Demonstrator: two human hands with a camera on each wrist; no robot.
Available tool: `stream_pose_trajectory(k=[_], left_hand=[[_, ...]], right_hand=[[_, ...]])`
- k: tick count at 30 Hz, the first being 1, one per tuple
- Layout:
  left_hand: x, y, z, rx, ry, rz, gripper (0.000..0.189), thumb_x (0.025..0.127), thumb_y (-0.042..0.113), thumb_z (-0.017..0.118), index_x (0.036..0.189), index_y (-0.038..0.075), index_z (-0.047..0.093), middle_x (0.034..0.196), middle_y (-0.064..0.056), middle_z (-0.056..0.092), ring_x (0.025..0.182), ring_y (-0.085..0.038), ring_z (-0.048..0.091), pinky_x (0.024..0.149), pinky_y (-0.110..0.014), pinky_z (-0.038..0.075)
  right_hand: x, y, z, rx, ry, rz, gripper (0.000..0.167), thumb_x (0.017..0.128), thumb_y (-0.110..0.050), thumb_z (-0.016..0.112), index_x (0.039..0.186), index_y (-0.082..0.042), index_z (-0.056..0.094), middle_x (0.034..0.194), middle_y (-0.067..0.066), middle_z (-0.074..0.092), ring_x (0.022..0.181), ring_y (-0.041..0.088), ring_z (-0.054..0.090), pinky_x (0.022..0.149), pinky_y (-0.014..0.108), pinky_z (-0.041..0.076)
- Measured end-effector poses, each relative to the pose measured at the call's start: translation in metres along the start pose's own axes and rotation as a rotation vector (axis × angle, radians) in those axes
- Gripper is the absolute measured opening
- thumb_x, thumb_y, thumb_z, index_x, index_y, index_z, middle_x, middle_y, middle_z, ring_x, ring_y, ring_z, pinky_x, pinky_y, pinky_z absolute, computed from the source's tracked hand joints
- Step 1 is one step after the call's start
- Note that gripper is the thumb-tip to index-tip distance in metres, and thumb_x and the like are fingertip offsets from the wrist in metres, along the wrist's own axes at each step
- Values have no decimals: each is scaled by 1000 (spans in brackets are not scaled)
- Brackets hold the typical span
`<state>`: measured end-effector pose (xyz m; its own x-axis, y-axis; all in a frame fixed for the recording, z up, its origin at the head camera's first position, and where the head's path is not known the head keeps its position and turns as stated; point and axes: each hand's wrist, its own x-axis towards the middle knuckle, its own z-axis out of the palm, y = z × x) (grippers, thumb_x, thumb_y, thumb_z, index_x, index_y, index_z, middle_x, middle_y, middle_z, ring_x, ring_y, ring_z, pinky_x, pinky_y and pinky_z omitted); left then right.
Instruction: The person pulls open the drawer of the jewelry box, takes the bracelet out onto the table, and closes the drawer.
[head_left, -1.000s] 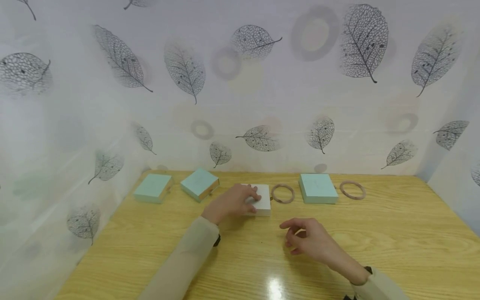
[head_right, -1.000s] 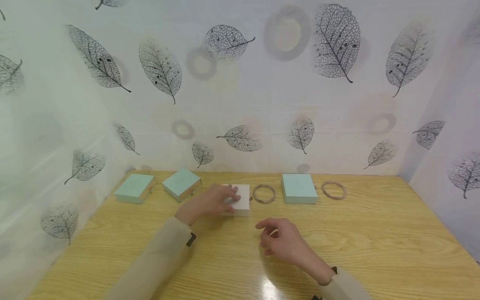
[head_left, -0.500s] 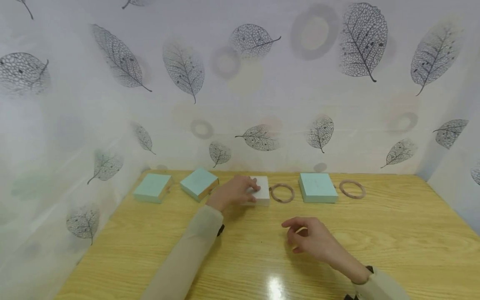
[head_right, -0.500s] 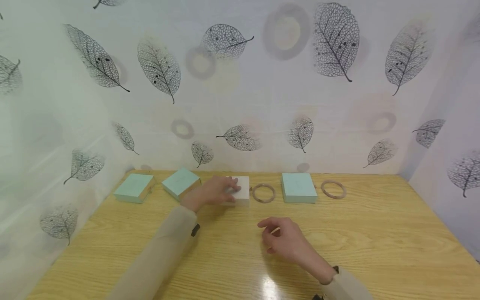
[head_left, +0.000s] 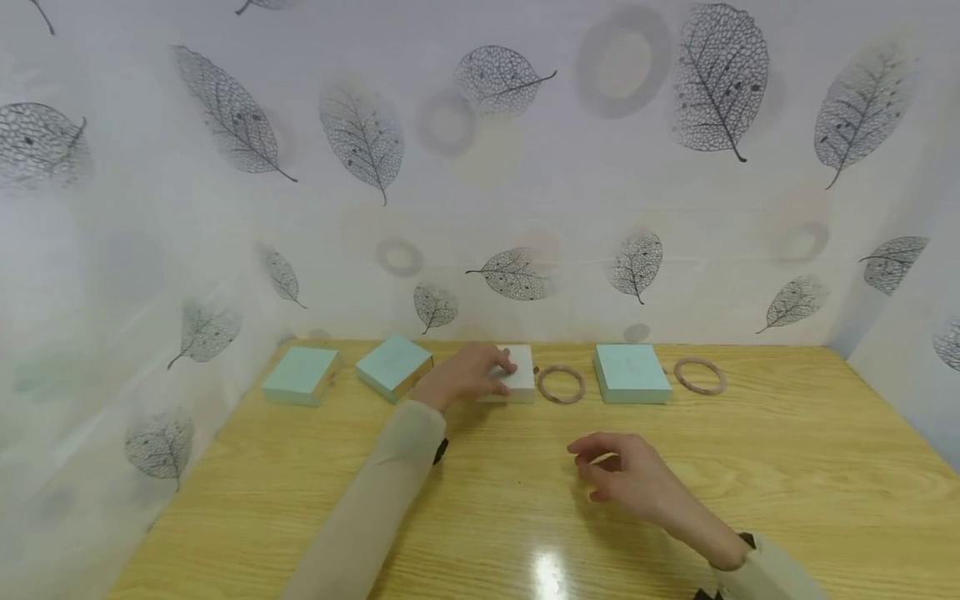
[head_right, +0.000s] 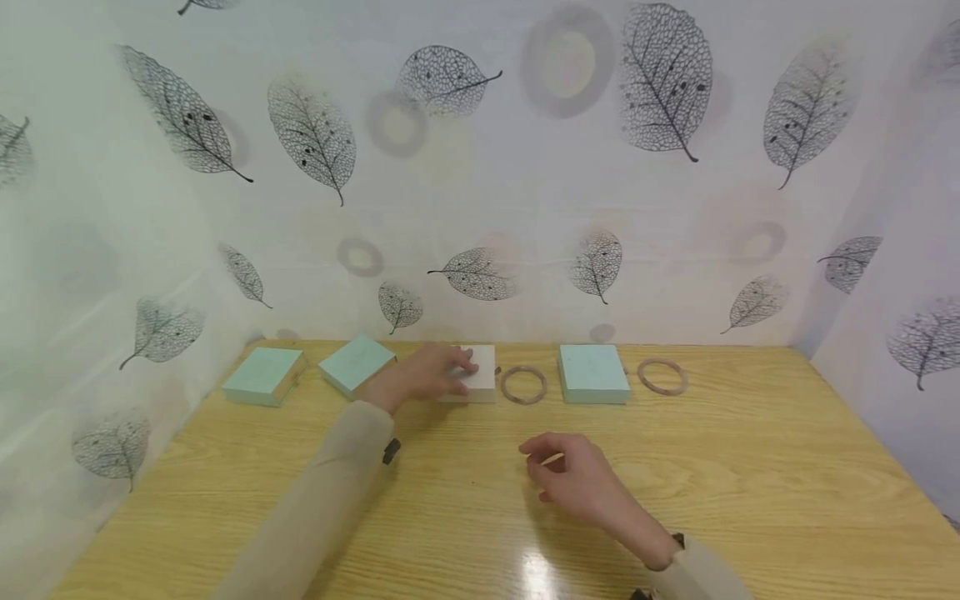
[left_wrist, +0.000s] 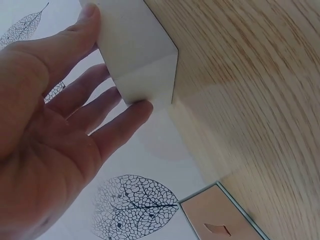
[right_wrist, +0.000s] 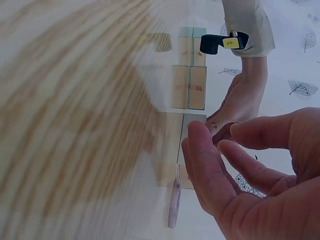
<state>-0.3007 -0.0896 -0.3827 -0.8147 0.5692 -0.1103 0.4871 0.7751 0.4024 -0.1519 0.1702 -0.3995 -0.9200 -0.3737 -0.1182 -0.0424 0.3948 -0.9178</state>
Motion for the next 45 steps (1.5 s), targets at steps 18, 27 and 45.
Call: stream_pose_trajectory(k=[18, 27, 45], left_hand=[[-104, -53, -24, 259, 100, -190, 58, 97, 29, 69, 144, 0, 53, 153, -30, 47, 139, -48, 47, 108, -63, 47], [-141, -51, -7, 274, 68, -174, 67, 92, 27, 77, 151, 12, 51, 132, -22, 58, 111, -39, 58, 88, -50, 57], [-159, -25, -3, 41, -24, 45, 67, 77, 38, 89, 137, 18, 66, 158, -17, 45, 142, -46, 44, 113, -63, 42]], right_hand=[[-10, -1, -4, -3, 0, -18, 33, 97, -7, 65, 126, 8, 64, 116, 23, 69, 97, 28, 70, 68, 28, 63], [-12, -3, -8, -10, 0, -23, 33, 98, -7, 64, 128, 9, 63, 118, 24, 68, 98, 29, 70, 68, 29, 63], [-14, -3, -7, -3, -16, -37, 33, 98, -8, 64, 126, 8, 64, 117, 24, 69, 95, 28, 70, 66, 30, 63]])
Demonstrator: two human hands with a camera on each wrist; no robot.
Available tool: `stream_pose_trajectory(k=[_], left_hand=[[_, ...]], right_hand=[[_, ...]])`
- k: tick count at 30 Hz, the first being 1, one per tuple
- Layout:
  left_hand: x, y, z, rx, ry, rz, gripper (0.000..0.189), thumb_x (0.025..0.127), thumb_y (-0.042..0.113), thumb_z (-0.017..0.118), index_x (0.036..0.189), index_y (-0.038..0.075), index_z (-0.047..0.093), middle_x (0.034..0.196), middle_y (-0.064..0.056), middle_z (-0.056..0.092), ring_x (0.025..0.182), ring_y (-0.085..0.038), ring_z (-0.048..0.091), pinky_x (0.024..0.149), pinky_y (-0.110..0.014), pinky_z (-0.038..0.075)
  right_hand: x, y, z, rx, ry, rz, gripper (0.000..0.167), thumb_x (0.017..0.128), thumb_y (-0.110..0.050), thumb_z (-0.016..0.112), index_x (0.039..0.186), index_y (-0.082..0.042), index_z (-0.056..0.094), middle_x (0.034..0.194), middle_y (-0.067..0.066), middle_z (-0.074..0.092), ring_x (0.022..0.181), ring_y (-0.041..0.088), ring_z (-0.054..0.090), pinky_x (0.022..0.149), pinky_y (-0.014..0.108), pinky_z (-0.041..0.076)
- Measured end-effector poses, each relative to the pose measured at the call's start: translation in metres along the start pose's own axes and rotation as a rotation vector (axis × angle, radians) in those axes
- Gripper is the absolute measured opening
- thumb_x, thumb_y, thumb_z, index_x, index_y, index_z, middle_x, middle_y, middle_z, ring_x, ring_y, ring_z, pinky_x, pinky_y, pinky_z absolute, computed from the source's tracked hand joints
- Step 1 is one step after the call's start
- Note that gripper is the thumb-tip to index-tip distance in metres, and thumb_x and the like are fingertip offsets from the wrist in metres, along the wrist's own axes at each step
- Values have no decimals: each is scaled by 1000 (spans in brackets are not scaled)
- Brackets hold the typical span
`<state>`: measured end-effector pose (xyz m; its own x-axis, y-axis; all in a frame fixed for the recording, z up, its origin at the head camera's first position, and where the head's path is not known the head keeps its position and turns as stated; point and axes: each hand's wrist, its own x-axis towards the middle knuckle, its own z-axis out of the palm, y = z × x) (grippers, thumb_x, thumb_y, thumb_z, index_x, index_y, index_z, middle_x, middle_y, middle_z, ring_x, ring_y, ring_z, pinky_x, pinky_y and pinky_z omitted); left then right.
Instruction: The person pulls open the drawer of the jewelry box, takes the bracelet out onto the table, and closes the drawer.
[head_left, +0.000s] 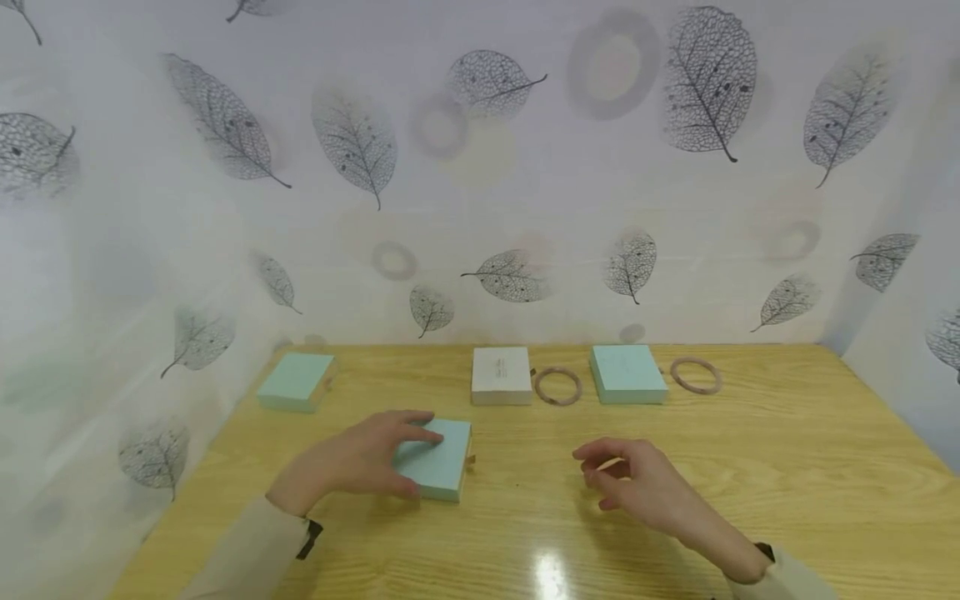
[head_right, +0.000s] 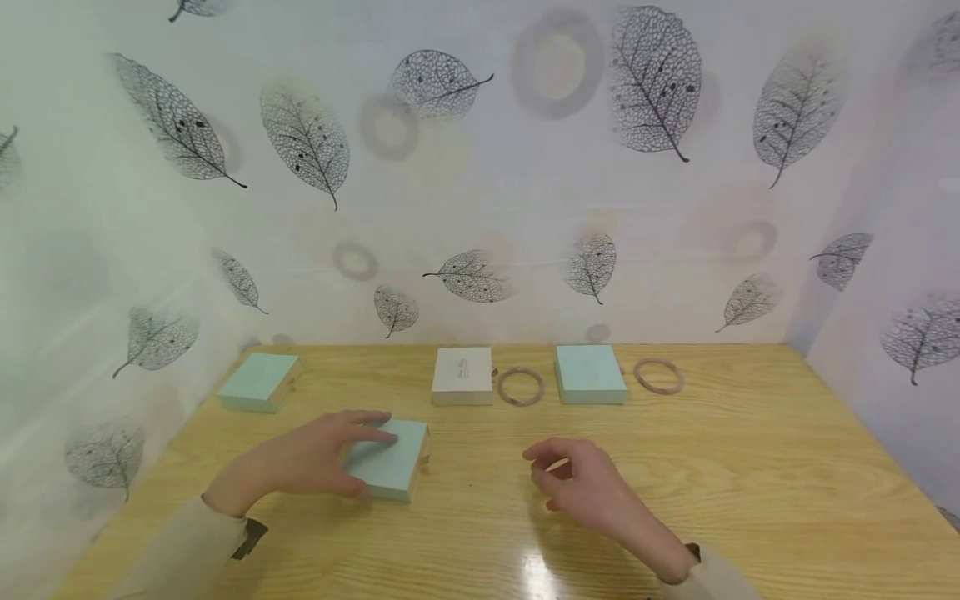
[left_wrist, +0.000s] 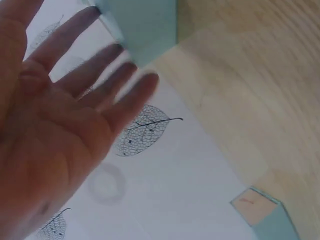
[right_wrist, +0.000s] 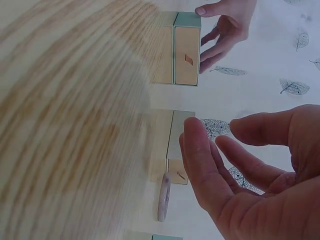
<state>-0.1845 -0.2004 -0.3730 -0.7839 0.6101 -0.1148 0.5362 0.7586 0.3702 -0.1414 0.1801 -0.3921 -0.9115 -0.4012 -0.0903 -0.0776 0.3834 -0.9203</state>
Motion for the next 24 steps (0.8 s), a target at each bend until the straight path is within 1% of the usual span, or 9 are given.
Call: stream_pose_trajectory(k=[3, 6, 9, 13, 16, 20, 24], left_hand=[[3, -3, 3, -27, -4, 4, 65, 76, 41, 89, 134, 20, 69, 154, -15, 50, 141, -44, 46, 114, -63, 40], [7, 0, 8, -45, 8, 31, 64, 74, 42, 90, 131, 20, 71, 150, -14, 54, 138, -41, 48, 112, -61, 42], [12, 9, 16, -65, 16, 55, 63, 74, 43, 90, 129, 19, 72, 146, -13, 56, 133, -37, 50, 110, -56, 46], [17, 24, 24, -58, 38, 70, 63, 74, 45, 90, 129, 20, 73, 144, -13, 57, 130, -34, 51, 106, -53, 49], [20, 34, 27, -49, 54, 81, 63, 73, 45, 90, 128, 20, 73, 144, -12, 58, 130, -34, 52, 107, -53, 49], [25, 45, 30, -22, 60, 96, 62, 74, 45, 90, 128, 20, 73, 143, -12, 59, 128, -31, 53, 106, -50, 50], [29, 53, 33, 11, 73, 109, 61, 74, 48, 89, 127, 21, 74, 141, -11, 60, 125, -29, 54, 104, -46, 53]], right_hand=[[0, 1, 1, 12, -9, 2, 33, 98, -8, 64, 127, 9, 63, 118, 25, 68, 95, 28, 70, 67, 30, 63], [1, 1, 3, 29, -9, 12, 32, 98, -7, 64, 126, 8, 64, 119, 26, 67, 96, 28, 70, 68, 31, 63], [3, 2, 7, 30, -5, 22, 31, 97, -8, 65, 125, 7, 65, 118, 24, 68, 95, 28, 71, 68, 30, 63], [6, 2, 12, 14, -17, 21, 31, 97, -9, 64, 124, 6, 66, 115, 22, 69, 93, 27, 72, 67, 30, 63], [10, 3, 15, 17, -41, 23, 31, 98, -11, 63, 125, 6, 66, 113, 20, 69, 91, 26, 72, 68, 30, 63], [15, 4, 19, 23, -69, 28, 33, 98, -12, 63, 126, 5, 66, 109, 17, 69, 90, 23, 72, 69, 31, 63], [20, 5, 25, 11, -75, 6, 32, 96, -11, 63, 123, 7, 66, 104, 15, 70, 86, 22, 73, 67, 30, 63]])
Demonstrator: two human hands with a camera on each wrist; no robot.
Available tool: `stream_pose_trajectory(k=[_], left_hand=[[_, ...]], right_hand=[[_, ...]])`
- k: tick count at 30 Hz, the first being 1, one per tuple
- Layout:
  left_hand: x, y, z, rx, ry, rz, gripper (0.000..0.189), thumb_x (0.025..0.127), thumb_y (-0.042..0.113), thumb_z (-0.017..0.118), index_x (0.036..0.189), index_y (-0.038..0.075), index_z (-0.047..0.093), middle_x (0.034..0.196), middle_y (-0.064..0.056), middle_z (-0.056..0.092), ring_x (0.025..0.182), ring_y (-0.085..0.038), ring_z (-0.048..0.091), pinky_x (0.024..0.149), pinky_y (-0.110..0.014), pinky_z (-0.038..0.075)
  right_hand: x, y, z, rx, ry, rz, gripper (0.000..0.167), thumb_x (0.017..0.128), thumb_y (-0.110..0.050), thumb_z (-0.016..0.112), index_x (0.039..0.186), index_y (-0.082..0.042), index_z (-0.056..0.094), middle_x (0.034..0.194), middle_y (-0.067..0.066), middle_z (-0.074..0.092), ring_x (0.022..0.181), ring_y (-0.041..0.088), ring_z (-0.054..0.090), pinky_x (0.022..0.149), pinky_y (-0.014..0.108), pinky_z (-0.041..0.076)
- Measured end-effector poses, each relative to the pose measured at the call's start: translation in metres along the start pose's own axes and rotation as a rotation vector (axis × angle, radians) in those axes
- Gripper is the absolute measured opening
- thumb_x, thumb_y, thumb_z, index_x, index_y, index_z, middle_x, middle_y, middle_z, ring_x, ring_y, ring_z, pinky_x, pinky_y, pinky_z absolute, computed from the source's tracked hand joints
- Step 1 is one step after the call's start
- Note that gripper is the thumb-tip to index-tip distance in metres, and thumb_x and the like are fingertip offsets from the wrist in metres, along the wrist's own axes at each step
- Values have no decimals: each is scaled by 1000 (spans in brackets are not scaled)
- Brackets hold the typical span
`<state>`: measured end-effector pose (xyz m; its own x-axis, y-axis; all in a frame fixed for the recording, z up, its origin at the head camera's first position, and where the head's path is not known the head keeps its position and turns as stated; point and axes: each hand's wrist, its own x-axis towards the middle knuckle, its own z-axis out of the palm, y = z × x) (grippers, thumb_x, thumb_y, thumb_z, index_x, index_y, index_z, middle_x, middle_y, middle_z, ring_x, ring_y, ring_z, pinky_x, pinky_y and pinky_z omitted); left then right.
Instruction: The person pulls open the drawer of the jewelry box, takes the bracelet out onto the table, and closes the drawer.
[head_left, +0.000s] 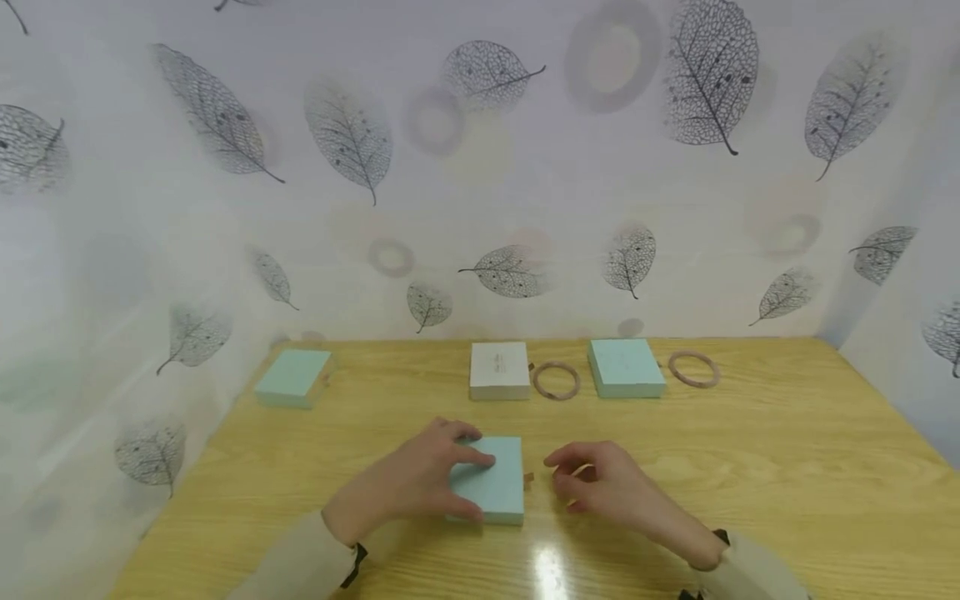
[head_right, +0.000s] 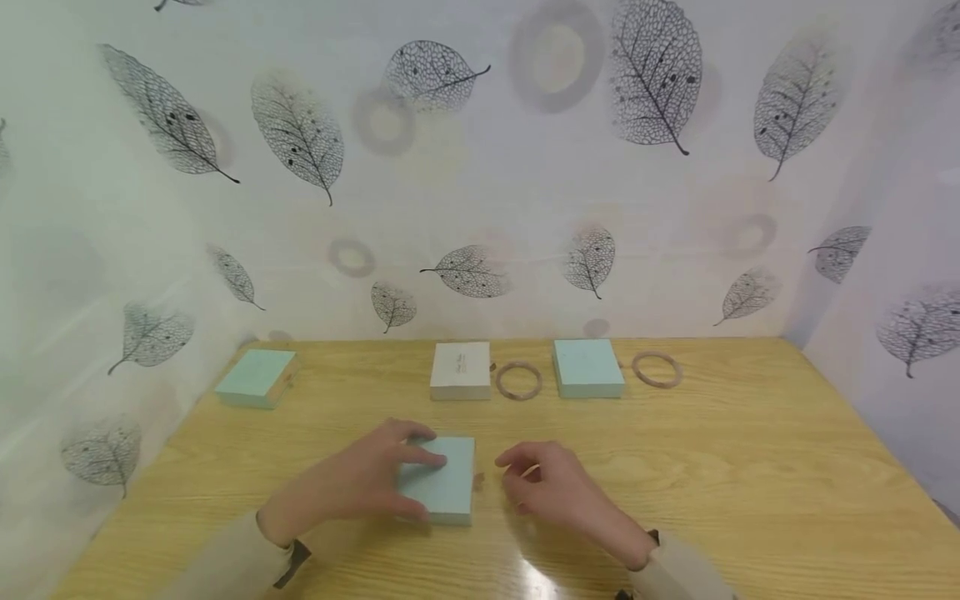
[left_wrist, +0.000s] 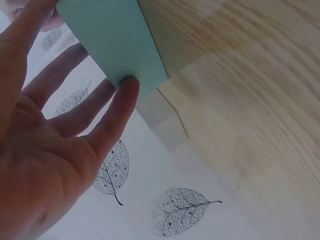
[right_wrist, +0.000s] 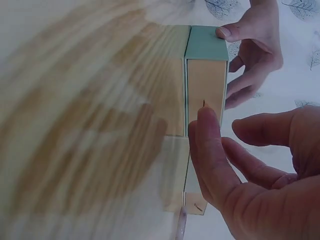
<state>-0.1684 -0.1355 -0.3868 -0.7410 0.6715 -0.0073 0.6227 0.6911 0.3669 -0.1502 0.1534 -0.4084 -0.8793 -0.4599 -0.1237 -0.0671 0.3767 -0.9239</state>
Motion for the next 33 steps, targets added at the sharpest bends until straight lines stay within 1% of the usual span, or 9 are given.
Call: stream_pose_trajectory(k=[4, 6, 10, 13, 17, 20, 22, 29, 33], left_hand=[[2, 6, 2, 9, 14, 12, 62, 73, 51, 89, 126, 22, 75, 139, -10, 61, 124, -28, 54, 102, -45, 54], [4, 9, 4, 7, 14, 18, 61, 74, 52, 88, 126, 22, 74, 139, -10, 61, 124, -28, 54, 102, -45, 54], [6, 14, 7, 12, 0, 9, 61, 75, 54, 86, 127, 24, 73, 141, -8, 60, 126, -26, 54, 103, -43, 55], [8, 17, 9, 25, 1, 2, 61, 75, 55, 86, 128, 26, 73, 141, -7, 60, 125, -25, 54, 101, -41, 56], [8, 21, 11, 33, 8, 3, 60, 76, 55, 86, 127, 26, 73, 141, -7, 60, 122, -23, 54, 96, -38, 57], [8, 24, 11, 41, 10, 5, 61, 76, 56, 85, 128, 27, 73, 141, -7, 60, 121, -24, 54, 95, -37, 58], [8, 24, 12, 49, 11, 5, 61, 77, 57, 85, 128, 27, 73, 141, -7, 60, 121, -23, 55, 95, -37, 58], [7, 27, 12, 68, 23, 12, 61, 77, 57, 84, 128, 26, 73, 140, -7, 60, 121, -23, 55, 96, -36, 58], [5, 26, 12, 82, 32, 15, 62, 76, 58, 84, 128, 26, 74, 139, -7, 61, 120, -22, 56, 97, -34, 57]], right_hand=[[3, 1, 4, -11, 0, -12, 29, 95, -8, 63, 119, 8, 67, 99, 14, 72, 81, 21, 72, 65, 28, 63], [4, 1, 6, 0, -6, -8, 28, 95, -8, 64, 117, 9, 67, 98, 14, 73, 79, 21, 72, 64, 28, 63], [5, -1, 8, 31, -17, 5, 23, 97, -8, 65, 113, 7, 67, 95, 13, 74, 79, 21, 71, 64, 29, 63], [5, -2, 9, 48, -11, 23, 18, 97, -8, 66, 108, 6, 66, 93, 11, 72, 80, 21, 71, 65, 29, 63], [6, -3, 11, 76, 9, 73, 13, 95, -5, 66, 104, 5, 63, 91, 10, 69, 81, 20, 71, 66, 30, 63], [5, -3, 11, 96, 18, 98, 12, 94, -2, 65, 103, 5, 62, 90, 10, 68, 80, 19, 71, 67, 30, 63], [5, -3, 11, 99, 22, 98, 13, 93, -1, 65, 103, 6, 62, 89, 11, 68, 78, 18, 71, 66, 30, 63], [4, -4, 11, 55, 57, 103, 15, 93, -1, 65, 107, 4, 63, 88, 10, 67, 73, 19, 70, 63, 30, 62], [3, -5, 11, 53, 68, 117, 19, 92, 2, 65, 111, 6, 62, 87, 11, 66, 70, 19, 71, 63, 30, 63]])
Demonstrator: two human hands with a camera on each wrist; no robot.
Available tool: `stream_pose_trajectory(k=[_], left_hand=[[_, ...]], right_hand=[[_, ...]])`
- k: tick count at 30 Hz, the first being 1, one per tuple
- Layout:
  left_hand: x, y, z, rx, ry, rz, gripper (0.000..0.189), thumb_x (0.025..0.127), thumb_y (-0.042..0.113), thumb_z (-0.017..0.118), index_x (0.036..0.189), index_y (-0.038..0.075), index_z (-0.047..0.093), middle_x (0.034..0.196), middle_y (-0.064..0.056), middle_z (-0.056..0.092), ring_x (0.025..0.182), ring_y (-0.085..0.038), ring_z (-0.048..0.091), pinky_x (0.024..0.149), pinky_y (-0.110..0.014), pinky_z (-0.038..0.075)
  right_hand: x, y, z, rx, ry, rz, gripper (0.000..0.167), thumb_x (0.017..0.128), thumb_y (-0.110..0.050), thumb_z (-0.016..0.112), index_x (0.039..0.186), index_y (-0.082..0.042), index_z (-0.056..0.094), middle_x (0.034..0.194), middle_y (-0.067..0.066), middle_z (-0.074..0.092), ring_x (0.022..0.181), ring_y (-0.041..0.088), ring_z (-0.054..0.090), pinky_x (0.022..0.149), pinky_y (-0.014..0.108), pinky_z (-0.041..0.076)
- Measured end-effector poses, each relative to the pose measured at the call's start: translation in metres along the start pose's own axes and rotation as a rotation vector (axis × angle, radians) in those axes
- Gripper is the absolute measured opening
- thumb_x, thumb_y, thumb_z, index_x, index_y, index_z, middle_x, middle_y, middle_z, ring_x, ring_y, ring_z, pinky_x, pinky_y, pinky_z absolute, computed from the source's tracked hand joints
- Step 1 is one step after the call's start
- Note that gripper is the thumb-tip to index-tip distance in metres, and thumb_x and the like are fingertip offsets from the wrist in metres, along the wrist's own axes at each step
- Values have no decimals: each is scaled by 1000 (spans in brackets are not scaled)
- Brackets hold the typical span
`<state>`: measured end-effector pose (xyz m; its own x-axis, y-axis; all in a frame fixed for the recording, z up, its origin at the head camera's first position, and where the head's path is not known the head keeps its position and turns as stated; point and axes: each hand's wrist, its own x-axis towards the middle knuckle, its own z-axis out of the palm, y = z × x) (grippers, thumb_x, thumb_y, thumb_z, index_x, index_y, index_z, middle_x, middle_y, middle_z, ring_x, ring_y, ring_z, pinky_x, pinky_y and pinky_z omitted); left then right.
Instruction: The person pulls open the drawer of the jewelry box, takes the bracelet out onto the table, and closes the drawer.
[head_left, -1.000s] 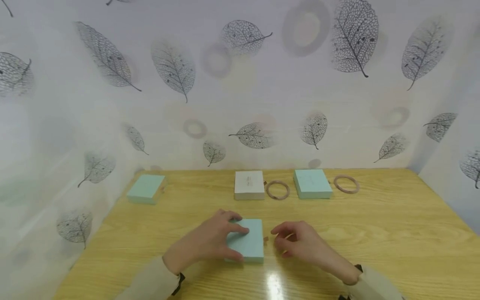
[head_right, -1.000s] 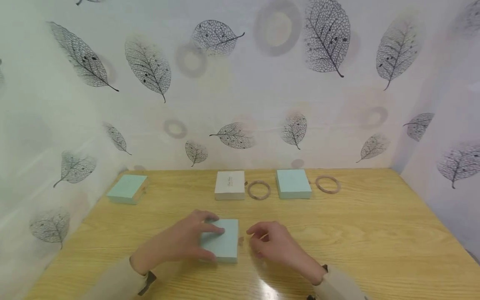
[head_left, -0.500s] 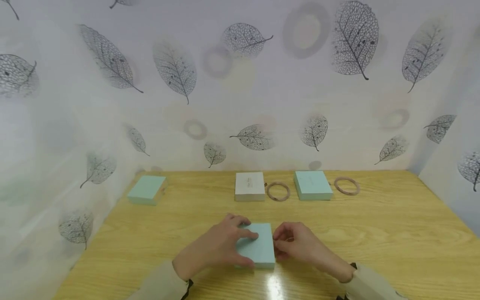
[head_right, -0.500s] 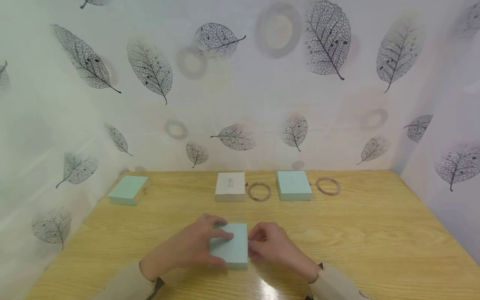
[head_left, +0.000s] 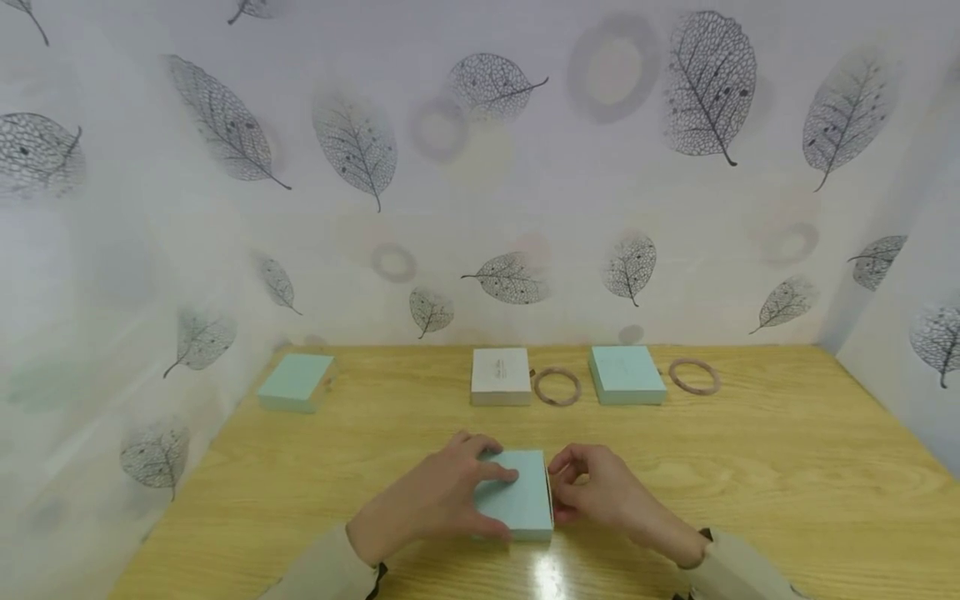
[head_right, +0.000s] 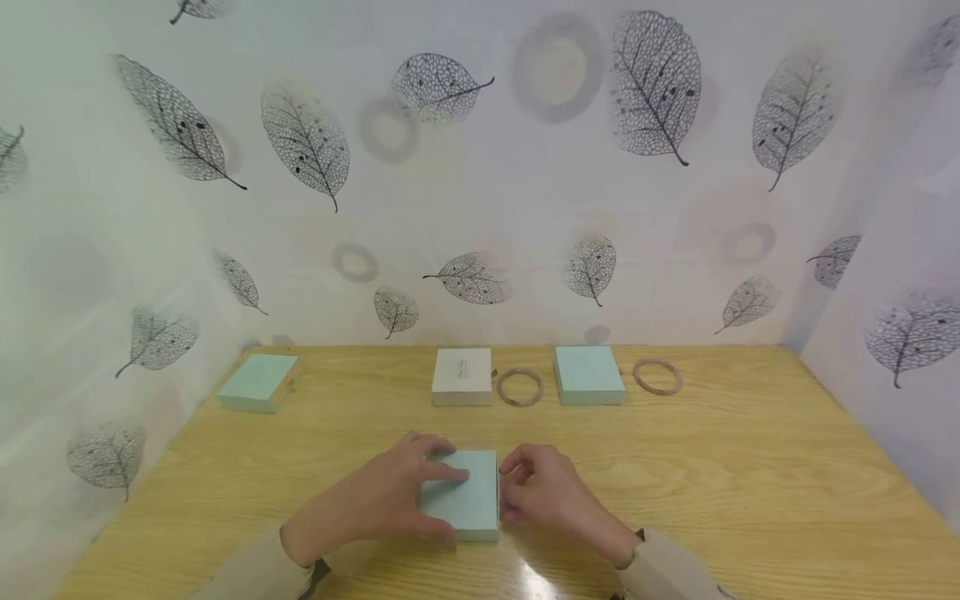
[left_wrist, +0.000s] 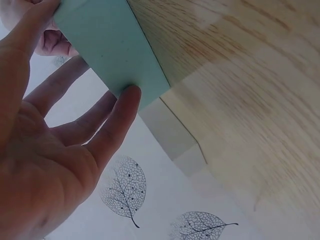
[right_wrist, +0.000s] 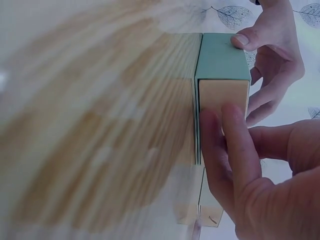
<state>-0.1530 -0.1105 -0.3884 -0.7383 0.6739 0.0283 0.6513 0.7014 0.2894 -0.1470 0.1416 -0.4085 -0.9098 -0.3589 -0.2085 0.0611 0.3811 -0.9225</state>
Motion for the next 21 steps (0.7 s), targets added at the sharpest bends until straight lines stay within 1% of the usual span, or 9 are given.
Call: stream_pose_trajectory(k=[8, 14, 21], left_hand=[[-2, -4, 1, -3, 2, -3, 63, 75, 60, 84, 128, 28, 73, 139, -7, 61, 122, -22, 56, 99, -36, 57], [-2, -8, 0, -47, -19, -31, 64, 75, 60, 84, 129, 28, 73, 141, -6, 60, 124, -22, 55, 101, -38, 56], [-1, -13, -2, -72, -35, -44, 64, 76, 58, 84, 130, 28, 72, 143, -6, 58, 128, -23, 54, 105, -40, 54]], right_hand=[[-3, 1, 0, 16, 11, 5, 24, 92, 4, 62, 116, 8, 61, 85, 11, 66, 71, 18, 71, 64, 29, 63], [-2, 5, 0, 50, 18, 32, 26, 95, 2, 62, 120, 7, 61, 89, 11, 65, 76, 18, 69, 67, 30, 63], [-1, 5, 1, 30, 46, 20, 27, 92, 5, 62, 120, 7, 62, 88, 11, 66, 76, 18, 69, 66, 30, 62]])
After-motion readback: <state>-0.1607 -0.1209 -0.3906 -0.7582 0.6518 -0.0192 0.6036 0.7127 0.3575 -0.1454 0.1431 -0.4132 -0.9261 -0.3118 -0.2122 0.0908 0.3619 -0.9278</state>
